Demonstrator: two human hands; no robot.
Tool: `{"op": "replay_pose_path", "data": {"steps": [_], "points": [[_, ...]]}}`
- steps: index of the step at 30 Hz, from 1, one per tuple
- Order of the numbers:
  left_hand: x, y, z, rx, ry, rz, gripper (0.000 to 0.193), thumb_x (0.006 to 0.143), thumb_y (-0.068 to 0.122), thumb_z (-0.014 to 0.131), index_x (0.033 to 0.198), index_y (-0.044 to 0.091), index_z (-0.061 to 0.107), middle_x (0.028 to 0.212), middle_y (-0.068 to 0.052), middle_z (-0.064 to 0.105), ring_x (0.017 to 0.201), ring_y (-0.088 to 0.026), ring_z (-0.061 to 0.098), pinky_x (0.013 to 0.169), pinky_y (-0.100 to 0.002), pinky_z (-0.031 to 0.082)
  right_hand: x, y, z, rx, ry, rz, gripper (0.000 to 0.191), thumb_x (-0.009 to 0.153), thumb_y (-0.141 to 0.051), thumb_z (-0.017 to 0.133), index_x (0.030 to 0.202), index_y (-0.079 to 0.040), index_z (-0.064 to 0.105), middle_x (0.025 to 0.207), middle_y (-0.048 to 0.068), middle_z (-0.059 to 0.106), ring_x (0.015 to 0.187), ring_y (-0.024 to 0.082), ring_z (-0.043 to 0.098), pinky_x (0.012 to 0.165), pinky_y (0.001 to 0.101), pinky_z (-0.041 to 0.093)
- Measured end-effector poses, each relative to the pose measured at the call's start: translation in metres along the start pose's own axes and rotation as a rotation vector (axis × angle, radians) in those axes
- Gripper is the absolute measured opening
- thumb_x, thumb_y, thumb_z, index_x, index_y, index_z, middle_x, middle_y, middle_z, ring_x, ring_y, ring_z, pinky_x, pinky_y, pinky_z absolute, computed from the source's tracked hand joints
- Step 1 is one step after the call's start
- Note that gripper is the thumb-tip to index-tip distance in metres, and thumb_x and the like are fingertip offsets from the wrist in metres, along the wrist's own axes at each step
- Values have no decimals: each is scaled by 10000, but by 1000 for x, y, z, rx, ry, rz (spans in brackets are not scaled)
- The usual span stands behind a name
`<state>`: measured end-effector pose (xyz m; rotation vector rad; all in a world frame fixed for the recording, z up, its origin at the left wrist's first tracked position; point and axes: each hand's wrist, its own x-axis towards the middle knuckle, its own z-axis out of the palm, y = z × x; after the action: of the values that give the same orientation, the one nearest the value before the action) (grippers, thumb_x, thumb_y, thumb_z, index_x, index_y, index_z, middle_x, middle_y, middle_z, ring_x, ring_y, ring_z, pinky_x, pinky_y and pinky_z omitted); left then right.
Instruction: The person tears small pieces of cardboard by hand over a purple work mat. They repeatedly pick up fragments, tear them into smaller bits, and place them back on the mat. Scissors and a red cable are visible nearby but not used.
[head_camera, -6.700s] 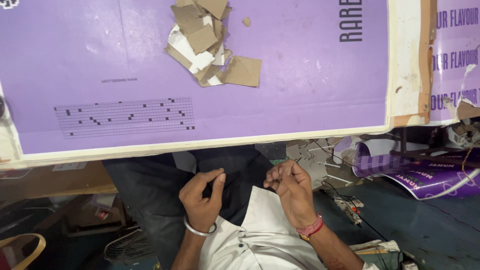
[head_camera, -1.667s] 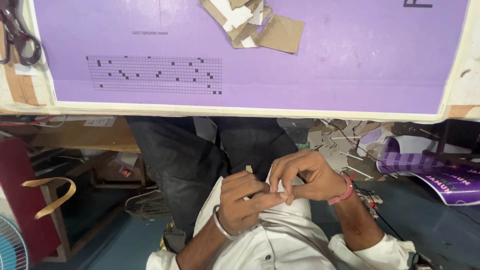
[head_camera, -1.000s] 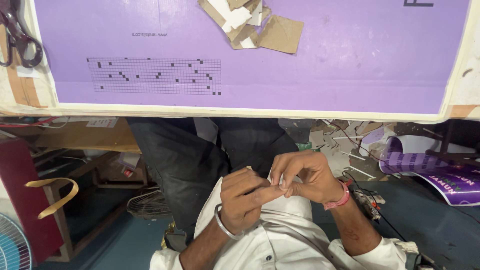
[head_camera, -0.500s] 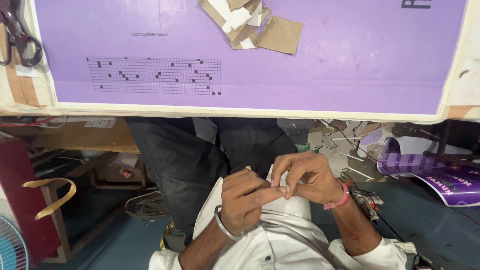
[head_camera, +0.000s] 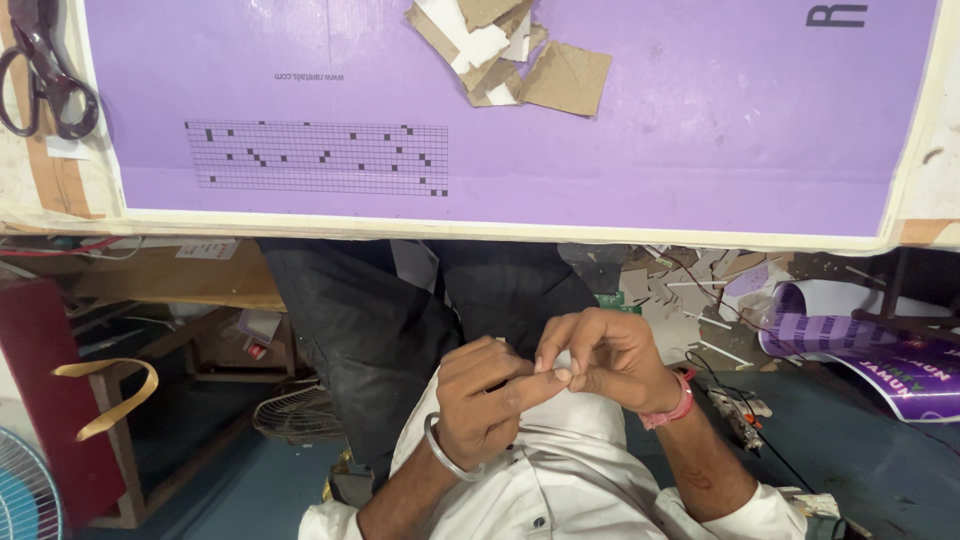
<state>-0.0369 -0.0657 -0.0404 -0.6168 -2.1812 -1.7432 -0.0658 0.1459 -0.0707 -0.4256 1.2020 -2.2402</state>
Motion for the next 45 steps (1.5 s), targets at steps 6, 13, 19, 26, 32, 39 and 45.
{"op": "replay_pose_path", "data": {"steps": [6, 13, 19, 26, 32, 39, 45], "points": [[3, 0, -1, -3, -33, -4, 333, 875, -1, 648, 1161, 134, 751, 802, -44, 664, 612, -171, 561, 564, -320, 396, 7, -10, 1, -23, 62, -18, 134, 964, -27, 727, 1047, -43, 623, 977, 165, 740, 951, 256, 708, 822, 373, 582], [3, -1, -4, 4, -35, -27, 379, 833, -30, 650, 1158, 133, 756, 786, -39, 641, 613, -185, 553, 573, -335, 402, 17, -20, 0, -404, 0, -156, 79, 948, -82, 752, 911, -21, 716, 963, 113, 739, 942, 263, 725, 827, 369, 598], [6, 4, -5, 136, -14, -77, 457, 777, -68, 656, 1180, 124, 756, 777, -38, 642, 624, -194, 552, 593, -344, 415, 21, -18, 13, -654, 164, -220, 120, 999, -80, 696, 905, -38, 635, 942, 105, 700, 900, 243, 713, 827, 351, 590], [10, 6, 1, 384, 46, -40, 480, 803, -72, 716, 1232, 144, 733, 781, -30, 625, 669, -201, 589, 672, -346, 495, 27, -12, 20, -927, 242, -300, 98, 1025, -106, 611, 980, -30, 568, 958, 136, 690, 880, 253, 719, 764, 340, 579], [8, 6, 0, 336, 50, -109, 503, 798, -93, 692, 1239, 145, 734, 784, -36, 632, 678, -204, 596, 658, -344, 476, 23, -7, 19, -997, 261, -330, 95, 1037, -81, 608, 980, -20, 564, 953, 145, 700, 833, 243, 712, 723, 332, 569], [15, 11, 4, 300, 85, -220, 498, 799, -114, 685, 1239, 115, 739, 752, -38, 637, 649, -200, 588, 629, -351, 457, 19, -3, 20, -939, 314, -312, 88, 1056, -86, 574, 1006, -20, 545, 1020, 175, 721, 853, 244, 716, 751, 339, 568], [1, 1, 6, 126, 119, -274, 351, 837, -31, 795, 1171, 42, 716, 830, -66, 705, 710, -198, 678, 670, -292, 505, 33, -20, 26, -1139, 240, -414, 61, 1000, -75, 628, 1033, -51, 583, 1064, 172, 738, 927, 292, 728, 795, 371, 592]]}}
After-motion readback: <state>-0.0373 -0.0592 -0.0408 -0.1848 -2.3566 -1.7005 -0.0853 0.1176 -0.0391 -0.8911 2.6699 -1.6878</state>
